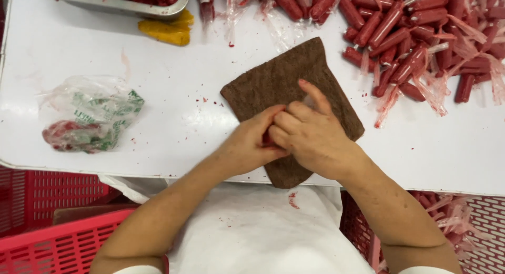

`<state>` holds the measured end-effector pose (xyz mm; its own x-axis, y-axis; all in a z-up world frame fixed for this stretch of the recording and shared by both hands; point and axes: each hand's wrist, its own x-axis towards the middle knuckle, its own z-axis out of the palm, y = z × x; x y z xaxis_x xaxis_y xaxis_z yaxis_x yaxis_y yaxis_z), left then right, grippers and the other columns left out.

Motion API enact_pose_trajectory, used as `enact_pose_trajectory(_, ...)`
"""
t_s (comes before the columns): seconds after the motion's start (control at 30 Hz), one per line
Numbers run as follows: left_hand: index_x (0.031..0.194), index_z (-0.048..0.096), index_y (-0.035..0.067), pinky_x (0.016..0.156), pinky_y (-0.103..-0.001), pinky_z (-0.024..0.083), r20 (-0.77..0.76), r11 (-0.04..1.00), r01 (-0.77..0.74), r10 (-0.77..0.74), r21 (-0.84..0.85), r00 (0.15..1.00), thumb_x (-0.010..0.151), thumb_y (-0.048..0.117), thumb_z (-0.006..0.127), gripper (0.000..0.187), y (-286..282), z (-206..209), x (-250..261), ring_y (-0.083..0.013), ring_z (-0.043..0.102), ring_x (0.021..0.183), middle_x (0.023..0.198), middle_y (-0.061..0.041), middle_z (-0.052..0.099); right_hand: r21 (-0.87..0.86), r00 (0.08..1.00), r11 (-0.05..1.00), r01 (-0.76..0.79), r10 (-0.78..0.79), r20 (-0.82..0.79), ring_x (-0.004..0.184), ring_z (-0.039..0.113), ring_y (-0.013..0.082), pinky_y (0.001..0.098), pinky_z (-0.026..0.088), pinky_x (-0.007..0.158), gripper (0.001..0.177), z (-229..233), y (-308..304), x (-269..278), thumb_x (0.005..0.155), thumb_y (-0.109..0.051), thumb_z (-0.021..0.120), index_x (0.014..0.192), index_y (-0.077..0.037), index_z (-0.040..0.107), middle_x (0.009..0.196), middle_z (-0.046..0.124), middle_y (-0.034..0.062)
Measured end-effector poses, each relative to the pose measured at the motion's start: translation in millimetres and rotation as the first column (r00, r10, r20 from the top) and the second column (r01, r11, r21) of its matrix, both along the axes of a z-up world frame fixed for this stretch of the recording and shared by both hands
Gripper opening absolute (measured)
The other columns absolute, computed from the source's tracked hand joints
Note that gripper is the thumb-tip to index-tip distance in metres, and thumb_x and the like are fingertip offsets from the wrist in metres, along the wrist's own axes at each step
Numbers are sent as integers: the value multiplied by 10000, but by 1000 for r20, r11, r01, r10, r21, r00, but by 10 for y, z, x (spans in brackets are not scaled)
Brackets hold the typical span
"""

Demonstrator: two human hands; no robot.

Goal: Manually twisting and separating individual meat links from a continuous plastic casing on a production table.

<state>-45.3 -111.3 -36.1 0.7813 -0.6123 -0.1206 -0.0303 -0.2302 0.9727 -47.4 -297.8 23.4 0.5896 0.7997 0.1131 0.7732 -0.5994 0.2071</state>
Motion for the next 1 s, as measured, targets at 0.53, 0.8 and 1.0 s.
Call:
enact_pose_trajectory(0.53, 1527, 302, 57, 1055, -257, 497, -85, 924, -62, 33, -377, 996, 790, 258, 785, 904, 585, 322, 199, -110, 532, 1271, 1462, -64, 522, -7, 910, 910, -414, 414, 24, 919, 559, 250, 544, 271, 1246, 245, 329, 535, 512, 985, -31, 436, 943, -123, 659, 866, 534, 15)
enact_pose_trajectory(0.8, 1230, 654, 195, 538, -254, 408, 63, 951, -308, 309, -30, 949, 978, 264, 593, 268, 1283, 346, -6, -104, 492, 532, 632, 43, 597, -141, 584, 904, -404, 373, 721, 858, 599, 308, 455, 484, 863, 159, 680, -12, 1550, 928, -102, 548, 857, 35, 587, 943, 627, 189)
enact_pose_trajectory(1.0, 1070, 672, 109, 553, -324, 464, 251, 970, -234, 243, -65, 937, 1001, 183, 539, 167, 1127, 371, 178, -174, 580, 594, 745, -9, 667, 810, 899, 475, -343, -83, 430, 1096, 524, 253, 550, 87, 1271, 94, 293, 1360, 2373, 1042, -127, 640, 1006, -211, 659, 1165, 550, 51)
